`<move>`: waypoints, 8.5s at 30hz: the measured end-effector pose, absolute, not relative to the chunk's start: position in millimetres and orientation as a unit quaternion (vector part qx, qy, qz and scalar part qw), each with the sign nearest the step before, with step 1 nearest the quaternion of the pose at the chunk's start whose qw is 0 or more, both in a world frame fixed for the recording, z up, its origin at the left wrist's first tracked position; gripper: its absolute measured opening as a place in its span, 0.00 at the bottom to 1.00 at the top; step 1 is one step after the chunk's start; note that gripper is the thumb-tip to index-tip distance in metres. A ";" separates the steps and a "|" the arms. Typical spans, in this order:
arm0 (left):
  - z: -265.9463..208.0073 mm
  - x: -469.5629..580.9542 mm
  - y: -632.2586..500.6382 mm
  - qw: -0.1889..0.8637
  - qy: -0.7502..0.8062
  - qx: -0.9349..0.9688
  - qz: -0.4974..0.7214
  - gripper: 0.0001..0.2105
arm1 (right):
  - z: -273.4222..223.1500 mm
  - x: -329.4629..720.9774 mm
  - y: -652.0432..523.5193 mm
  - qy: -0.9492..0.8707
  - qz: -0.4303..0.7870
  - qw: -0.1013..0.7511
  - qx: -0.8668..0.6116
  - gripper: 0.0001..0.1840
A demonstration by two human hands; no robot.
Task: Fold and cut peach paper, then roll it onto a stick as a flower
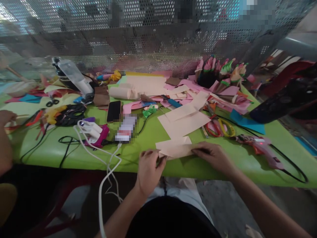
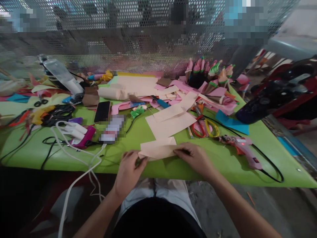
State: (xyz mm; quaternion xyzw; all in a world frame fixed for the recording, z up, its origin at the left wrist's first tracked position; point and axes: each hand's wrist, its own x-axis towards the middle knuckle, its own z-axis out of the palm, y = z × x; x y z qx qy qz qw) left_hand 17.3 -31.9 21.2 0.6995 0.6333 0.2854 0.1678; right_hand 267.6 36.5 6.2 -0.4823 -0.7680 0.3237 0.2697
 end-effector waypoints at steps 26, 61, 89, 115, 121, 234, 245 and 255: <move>16.9 25.3 -28.0 0.064 0.689 0.673 0.259 0.05 | 9.0 257.1 34.8 -0.819 0.226 0.253 -0.463 0.18; 21.9 26.5 -21.8 0.075 0.691 0.676 0.245 0.08 | 7.1 258.5 33.1 -0.822 0.208 0.223 -0.481 0.21; 9.1 27.2 -38.7 -0.048 0.503 0.859 0.085 0.32 | -2.9 251.4 36.7 -0.834 0.110 0.235 -0.487 0.15; 10.1 -1.6 -56.3 -0.034 0.500 0.855 0.135 0.23 | -8.1 256.1 -35.4 -0.843 0.004 0.215 -0.494 0.22; 9.1 -10.2 -67.3 -0.025 0.528 0.836 0.150 0.22 | -9.3 255.7 -34.7 -0.836 0.011 0.238 -0.494 0.21; 24.5 34.2 -3.5 0.061 0.664 0.725 0.173 0.12 | -7.7 259.4 9.8 -0.711 0.274 0.314 -0.567 0.16; 27.9 35.5 -0.3 0.060 0.662 0.735 0.135 0.12 | -3.3 255.3 9.5 -0.716 0.249 0.312 -0.573 0.16; 30.4 38.8 0.8 -0.060 0.567 0.817 0.090 0.13 | -4.1 249.9 8.5 -0.738 0.159 0.300 -0.584 0.14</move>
